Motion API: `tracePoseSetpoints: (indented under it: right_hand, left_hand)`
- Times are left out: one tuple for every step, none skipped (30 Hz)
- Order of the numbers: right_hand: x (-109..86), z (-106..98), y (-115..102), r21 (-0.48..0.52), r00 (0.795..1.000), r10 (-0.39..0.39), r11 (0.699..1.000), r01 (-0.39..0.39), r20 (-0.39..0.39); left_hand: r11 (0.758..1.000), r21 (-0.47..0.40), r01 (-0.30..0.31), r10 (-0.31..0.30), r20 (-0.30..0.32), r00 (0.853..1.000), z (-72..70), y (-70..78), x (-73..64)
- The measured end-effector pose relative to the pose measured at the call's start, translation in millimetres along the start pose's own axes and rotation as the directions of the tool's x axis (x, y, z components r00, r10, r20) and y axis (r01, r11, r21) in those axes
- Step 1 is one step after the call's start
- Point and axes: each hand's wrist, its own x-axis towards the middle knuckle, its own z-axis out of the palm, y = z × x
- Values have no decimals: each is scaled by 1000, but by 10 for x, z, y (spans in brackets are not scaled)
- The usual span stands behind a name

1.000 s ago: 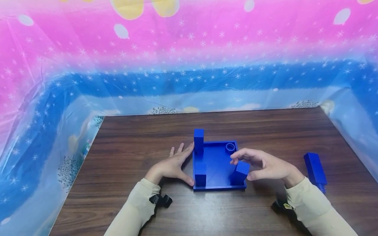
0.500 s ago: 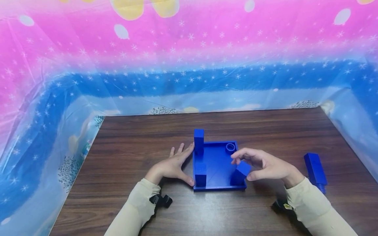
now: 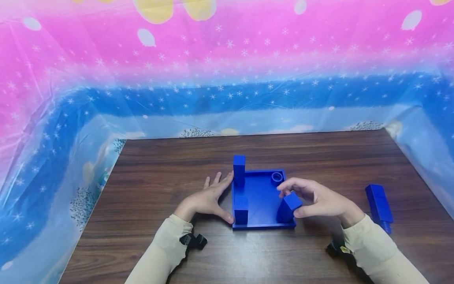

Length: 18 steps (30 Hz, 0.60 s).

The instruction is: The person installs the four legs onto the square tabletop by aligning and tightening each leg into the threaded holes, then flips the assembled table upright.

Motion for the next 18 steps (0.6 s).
tracePoseSetpoints:
  right_hand:
    - [-1,5,-3,-7,1000,6,1000,-6,-5]
    - [-2,9,-5,-15,1000,11,1000,-11,-9]
    - [-3,14,-8,-22,1000,13,1000,-14,-13]
    - [-2,17,-11,-28,1000,13,1000,-14,-15]
    - [-1,21,-13,-34,1000,12,999,-13,-16]
    - [1,25,-17,-42,1000,10,999,-11,-18]
    - [3,29,-20,-49,1000,9,999,-10,-20]
    - [5,32,-22,-55,1000,8,998,-9,-20]
    - [8,36,-24,-61,1000,5,998,-7,-21]
    - [11,39,-26,-66,1000,2,998,-4,-21]
    - [15,42,-27,-72,1000,-1,997,-1,-21]
    - [17,44,-26,-78,1000,-5,997,3,-20]
    - [20,46,-24,-80,1000,-9,997,8,-18]
    - [22,46,-21,-84,1000,-15,996,14,-15]
    - [23,46,-18,-86,1000,-20,996,19,-12]
    - [23,46,-13,-89,1000,-24,996,24,-9]
    - [21,45,-9,-91,1000,-26,996,25,-6]
    - [19,44,-7,-91,1000,-24,996,23,-3]
  left_hand:
    - [1000,0,1,-1,0,1000,-1,1,-1]
    - [1000,-1,1,-1,1,1000,-1,1,-1]
    - [1000,-1,2,-2,2,1000,-1,-1,-1]
    - [1000,-2,2,-2,2,1000,-1,-1,-1]
    - [1000,-2,2,-2,2,1000,-1,-1,0]
    - [1000,-2,3,-3,2,1000,-1,-1,0]
    - [1000,-2,2,-2,2,1000,0,-2,1]
    - [1000,-1,3,-3,3,1000,1,-4,1]
    - [1000,1,3,-3,3,1000,2,-5,2]
    - [1000,2,4,-4,3,1000,3,-6,3]
    - [1000,2,4,-4,2,1000,3,-8,4]
    - [1000,2,4,-4,2,1000,3,-10,4]
    - [1000,3,3,-3,2,1000,3,-11,5]
    - [1000,3,3,-3,1,1000,4,-12,5]
    - [1000,3,2,-2,0,1000,4,-13,6]
    - [1000,3,1,-1,-1,1000,5,-13,6]
    - [1000,3,1,-1,-1,1000,6,-13,6]
    - [1000,3,1,-1,-1,1000,6,-13,6]
